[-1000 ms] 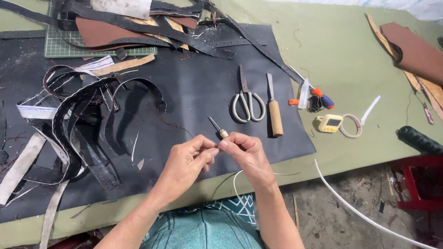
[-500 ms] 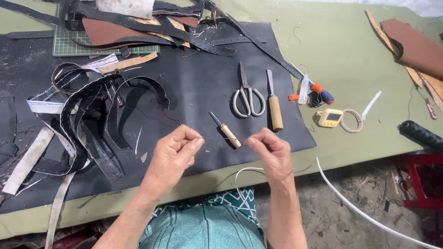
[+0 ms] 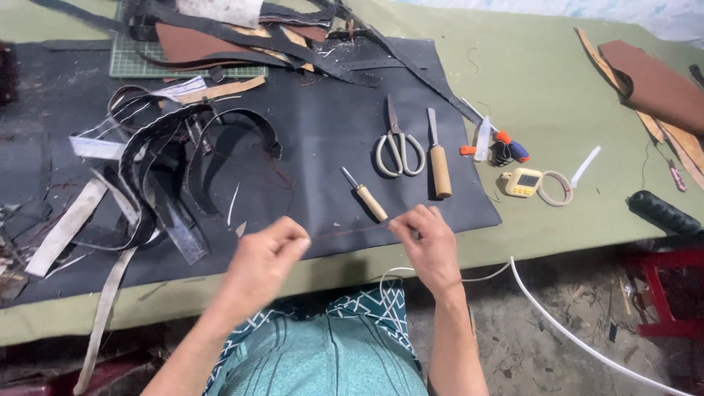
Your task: Measuring, marking, and assembling leather straps using hand tools in a workshop.
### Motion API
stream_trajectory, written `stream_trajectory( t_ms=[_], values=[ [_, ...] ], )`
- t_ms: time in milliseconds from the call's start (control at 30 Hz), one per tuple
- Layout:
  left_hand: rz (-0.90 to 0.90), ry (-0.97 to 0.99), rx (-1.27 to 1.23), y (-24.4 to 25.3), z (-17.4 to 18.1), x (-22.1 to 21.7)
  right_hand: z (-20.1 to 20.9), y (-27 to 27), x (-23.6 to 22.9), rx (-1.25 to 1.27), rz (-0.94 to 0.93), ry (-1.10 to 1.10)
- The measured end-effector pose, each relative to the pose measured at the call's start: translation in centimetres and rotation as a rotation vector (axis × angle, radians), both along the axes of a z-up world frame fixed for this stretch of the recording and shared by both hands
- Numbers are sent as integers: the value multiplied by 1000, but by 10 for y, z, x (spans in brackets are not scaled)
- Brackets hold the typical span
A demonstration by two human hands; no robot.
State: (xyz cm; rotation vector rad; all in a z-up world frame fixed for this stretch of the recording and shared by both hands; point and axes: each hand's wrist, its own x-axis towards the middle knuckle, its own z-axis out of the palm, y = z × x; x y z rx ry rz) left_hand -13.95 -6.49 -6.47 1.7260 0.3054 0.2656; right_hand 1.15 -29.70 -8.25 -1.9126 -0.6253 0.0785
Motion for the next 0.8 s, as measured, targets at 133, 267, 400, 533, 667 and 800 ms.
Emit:
stream_trajectory(
  t_ms=[133, 267, 400, 533, 667, 800],
  values=[
    [-200, 284, 362, -26, -12, -11, 8, 26, -32, -300, 349, -80],
    [-186, 76, 340, -25, -17, -24, 15, 45, -61, -66, 657, 440],
    [-173, 110, 236, -13, -18, -37, -1, 47, -55, -156, 498, 280],
    [-13, 16, 325, 15, -18, -30, 14, 65, -51, -43, 457, 174],
    [397, -35, 648, 94, -39, -2, 37, 81, -16, 264, 155, -19],
    [547, 62, 839, 160, -89, 41, 67, 85, 69, 531, -148, -226]
  ],
)
